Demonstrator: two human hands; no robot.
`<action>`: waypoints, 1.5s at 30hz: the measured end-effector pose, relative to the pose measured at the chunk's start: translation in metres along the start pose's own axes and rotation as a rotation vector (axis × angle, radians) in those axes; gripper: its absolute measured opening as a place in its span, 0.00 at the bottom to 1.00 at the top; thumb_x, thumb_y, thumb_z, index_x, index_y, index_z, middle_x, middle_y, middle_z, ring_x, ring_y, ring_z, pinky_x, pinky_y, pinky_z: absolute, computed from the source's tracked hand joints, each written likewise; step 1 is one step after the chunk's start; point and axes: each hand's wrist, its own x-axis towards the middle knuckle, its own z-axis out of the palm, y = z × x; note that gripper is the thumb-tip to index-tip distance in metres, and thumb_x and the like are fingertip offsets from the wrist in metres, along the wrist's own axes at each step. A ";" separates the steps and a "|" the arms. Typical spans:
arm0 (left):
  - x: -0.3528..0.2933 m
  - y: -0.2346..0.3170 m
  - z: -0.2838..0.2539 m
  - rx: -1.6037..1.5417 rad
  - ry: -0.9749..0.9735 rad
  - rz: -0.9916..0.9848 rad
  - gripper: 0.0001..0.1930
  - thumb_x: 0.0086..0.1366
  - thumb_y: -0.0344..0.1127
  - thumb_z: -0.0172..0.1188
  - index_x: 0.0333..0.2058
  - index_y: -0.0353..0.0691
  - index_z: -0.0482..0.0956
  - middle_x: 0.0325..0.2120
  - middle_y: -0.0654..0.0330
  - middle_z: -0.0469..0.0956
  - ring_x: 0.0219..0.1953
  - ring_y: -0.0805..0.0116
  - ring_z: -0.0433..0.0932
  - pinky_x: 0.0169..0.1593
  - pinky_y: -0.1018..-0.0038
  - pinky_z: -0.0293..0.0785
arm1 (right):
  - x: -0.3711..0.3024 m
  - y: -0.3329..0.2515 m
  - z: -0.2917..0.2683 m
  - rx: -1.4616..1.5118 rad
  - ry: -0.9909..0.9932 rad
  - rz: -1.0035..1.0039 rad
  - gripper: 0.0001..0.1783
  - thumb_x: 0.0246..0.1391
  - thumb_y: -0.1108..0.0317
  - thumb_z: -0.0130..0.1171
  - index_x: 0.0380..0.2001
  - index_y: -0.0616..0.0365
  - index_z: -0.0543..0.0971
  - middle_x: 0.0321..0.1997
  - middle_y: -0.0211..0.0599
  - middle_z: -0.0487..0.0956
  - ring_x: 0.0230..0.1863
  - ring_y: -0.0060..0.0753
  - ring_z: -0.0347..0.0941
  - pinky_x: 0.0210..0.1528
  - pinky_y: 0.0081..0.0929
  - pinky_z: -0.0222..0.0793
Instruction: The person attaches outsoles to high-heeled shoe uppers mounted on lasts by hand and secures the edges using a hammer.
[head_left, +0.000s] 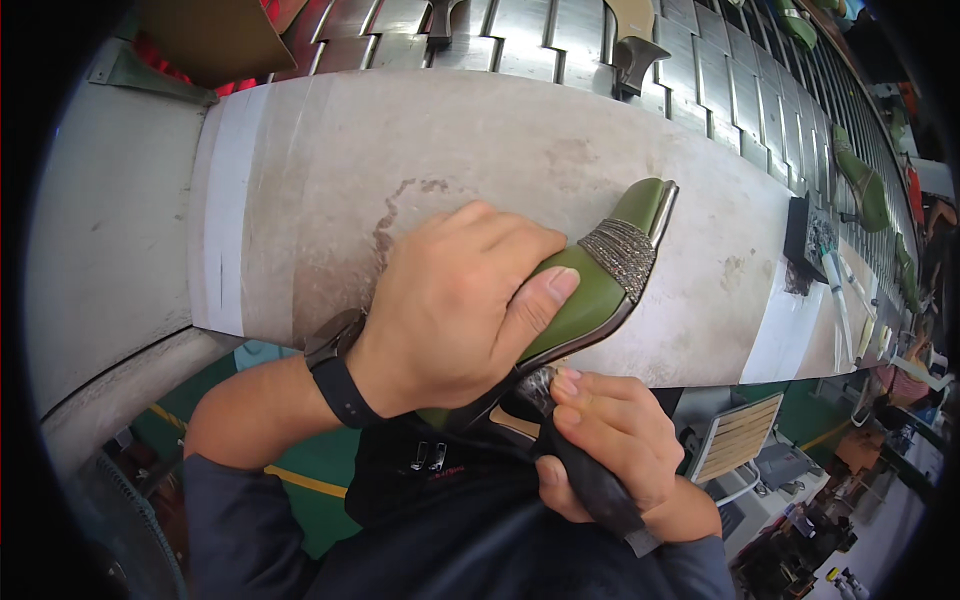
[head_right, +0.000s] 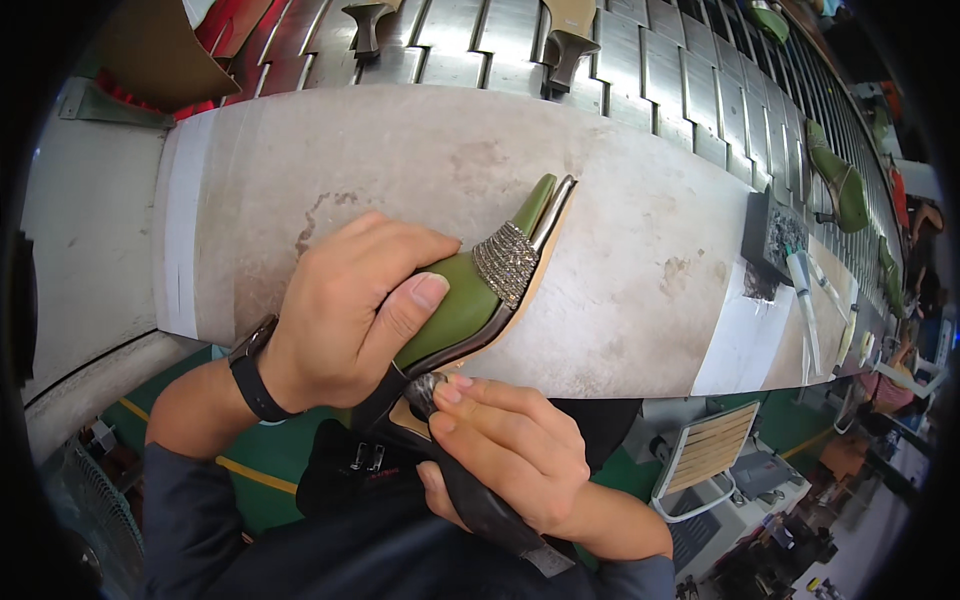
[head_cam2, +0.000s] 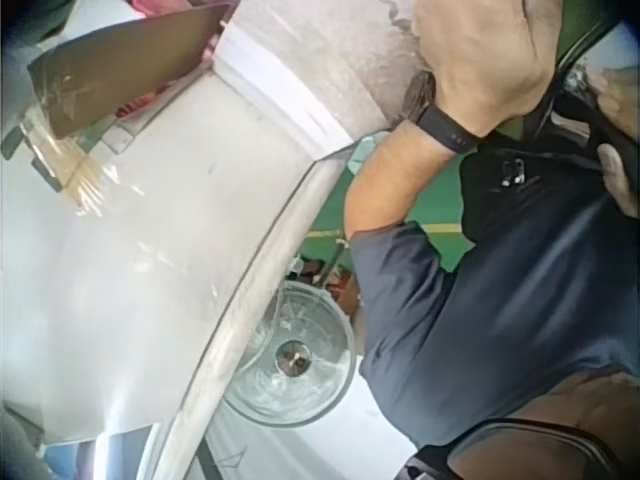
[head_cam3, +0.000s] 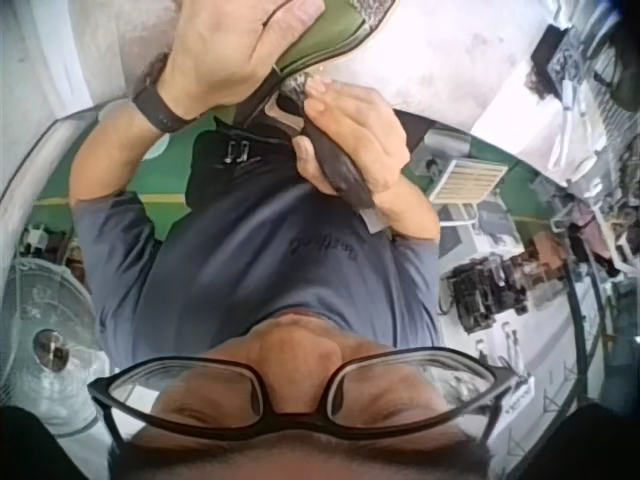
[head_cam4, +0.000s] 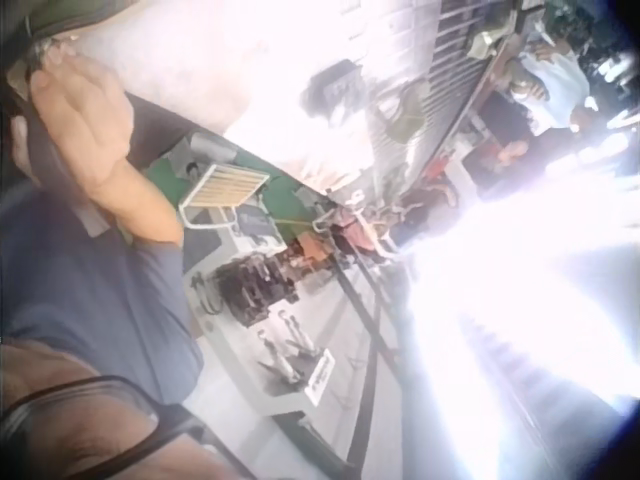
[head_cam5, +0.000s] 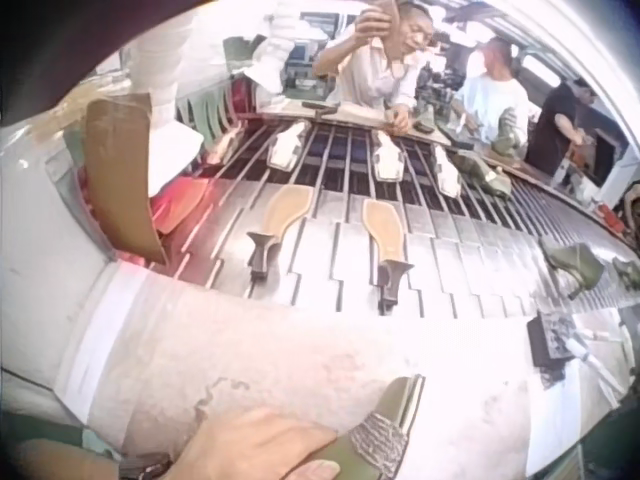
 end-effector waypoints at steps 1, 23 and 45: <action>0.000 0.001 0.000 0.019 0.006 0.003 0.14 0.74 0.35 0.58 0.47 0.29 0.83 0.41 0.46 0.85 0.40 0.45 0.81 0.46 0.58 0.77 | 0.002 -0.001 0.000 -0.022 -0.010 -0.013 0.24 0.42 0.73 0.78 0.45 0.69 0.84 0.44 0.51 0.87 0.47 0.53 0.87 0.48 0.38 0.87; 0.030 0.036 0.000 0.090 -0.278 -0.172 0.51 0.56 0.54 0.77 0.69 0.27 0.65 0.57 0.39 0.77 0.58 0.39 0.77 0.63 0.56 0.72 | 0.008 0.007 -0.064 0.540 0.305 0.439 0.18 0.63 0.79 0.62 0.56 0.68 0.76 0.58 0.55 0.84 0.60 0.41 0.82 0.67 0.37 0.74; 0.038 0.027 0.001 0.113 -0.288 -0.072 0.47 0.52 0.37 0.75 0.69 0.28 0.64 0.54 0.39 0.77 0.56 0.37 0.77 0.60 0.54 0.74 | 0.097 0.046 -0.086 0.403 -0.005 0.578 0.12 0.59 0.75 0.67 0.44 0.68 0.81 0.47 0.48 0.88 0.50 0.31 0.85 0.57 0.30 0.78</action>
